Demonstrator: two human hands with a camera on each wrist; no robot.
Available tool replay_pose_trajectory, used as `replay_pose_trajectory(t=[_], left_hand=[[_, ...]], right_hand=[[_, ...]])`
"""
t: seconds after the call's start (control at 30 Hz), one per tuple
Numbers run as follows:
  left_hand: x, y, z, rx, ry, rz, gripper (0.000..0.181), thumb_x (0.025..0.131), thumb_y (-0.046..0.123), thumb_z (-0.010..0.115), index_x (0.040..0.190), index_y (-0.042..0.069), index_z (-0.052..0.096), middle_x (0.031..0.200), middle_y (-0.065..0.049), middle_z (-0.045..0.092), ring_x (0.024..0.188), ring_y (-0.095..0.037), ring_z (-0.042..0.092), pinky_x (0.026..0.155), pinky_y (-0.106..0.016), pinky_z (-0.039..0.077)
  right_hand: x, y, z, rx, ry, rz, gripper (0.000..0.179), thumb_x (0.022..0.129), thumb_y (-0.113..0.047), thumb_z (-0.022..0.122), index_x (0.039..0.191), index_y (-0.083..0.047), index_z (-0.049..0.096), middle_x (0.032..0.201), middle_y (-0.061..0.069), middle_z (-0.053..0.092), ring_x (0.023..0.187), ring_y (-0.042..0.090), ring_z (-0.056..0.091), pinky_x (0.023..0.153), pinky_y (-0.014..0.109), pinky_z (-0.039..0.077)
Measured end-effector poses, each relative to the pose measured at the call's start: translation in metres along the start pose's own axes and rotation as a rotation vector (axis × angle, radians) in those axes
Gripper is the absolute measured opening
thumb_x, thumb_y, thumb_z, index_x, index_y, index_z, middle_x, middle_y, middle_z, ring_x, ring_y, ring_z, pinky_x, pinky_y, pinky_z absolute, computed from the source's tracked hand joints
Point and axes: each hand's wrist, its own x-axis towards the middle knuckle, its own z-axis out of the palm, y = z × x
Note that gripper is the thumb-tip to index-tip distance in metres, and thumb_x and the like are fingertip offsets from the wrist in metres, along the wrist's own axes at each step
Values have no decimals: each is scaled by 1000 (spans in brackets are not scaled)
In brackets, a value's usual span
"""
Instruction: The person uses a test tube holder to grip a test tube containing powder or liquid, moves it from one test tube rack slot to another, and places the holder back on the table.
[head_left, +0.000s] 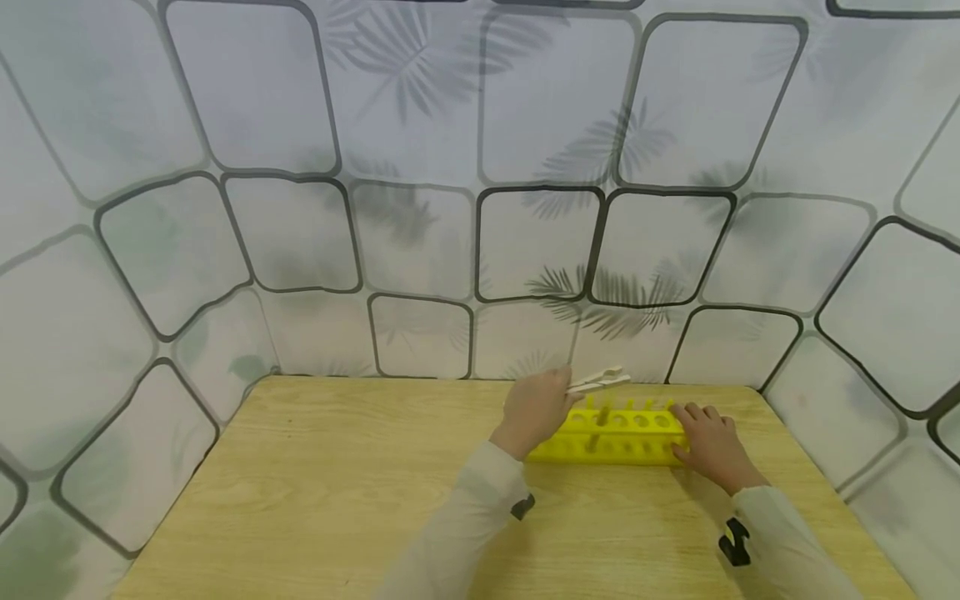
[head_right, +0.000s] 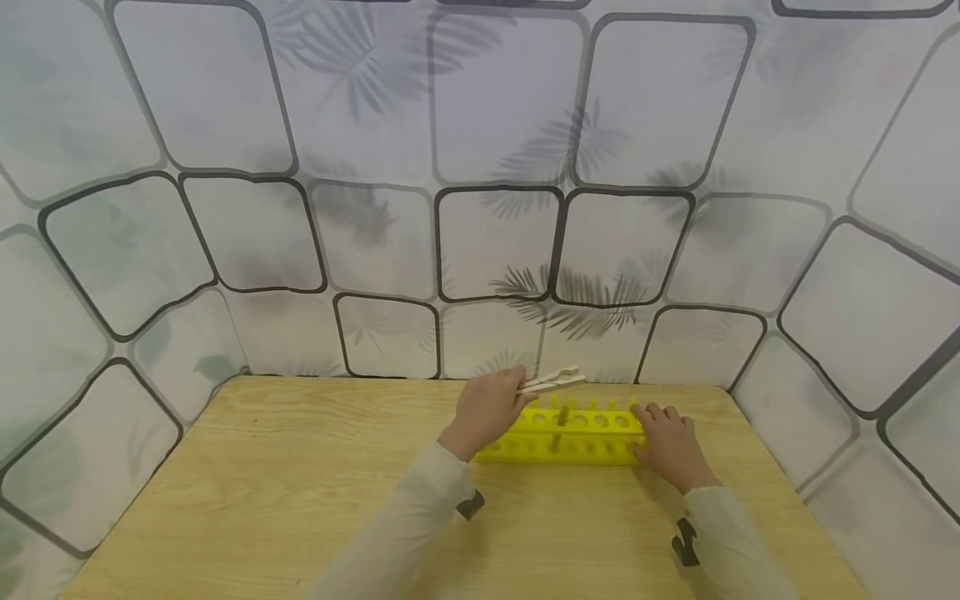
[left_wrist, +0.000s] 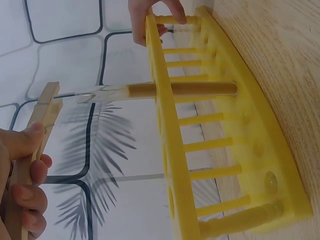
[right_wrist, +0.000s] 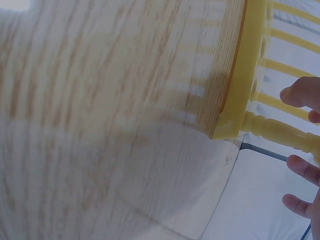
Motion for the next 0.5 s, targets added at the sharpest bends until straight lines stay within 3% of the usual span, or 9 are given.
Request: replay_pose_trajectory(t=[0.17,0.37,0.5], left_hand=[[0,-3,0,-2,-2,-1,30,90,43,58,93,14,61,68,5,63,48,-5,50,40,-16,33],[-2,-9,-1,-1,-10,-5,29,90,43,59,83,16,53,57,5,49,43,-4,31,38,-16,20],[-5,-13,-5,-6,-10,-7,28,89,42,59,83,16,53,58,6,50,44,-3,33,39,-15,21]], right_hand=[[0,0,-2,-10,-7,-2,60,70,-22,81,120,-3,53,100,16,57,91,39,53,69,58,43],[0,0,-3,-6,-22,1,61,71,-23,80,121,-3,52,102,17,57,92,40,53,70,60,43],[0,0,-2,-5,-24,1,61,71,-23,80,121,-3,52,102,17,57,92,40,53,70,60,43]])
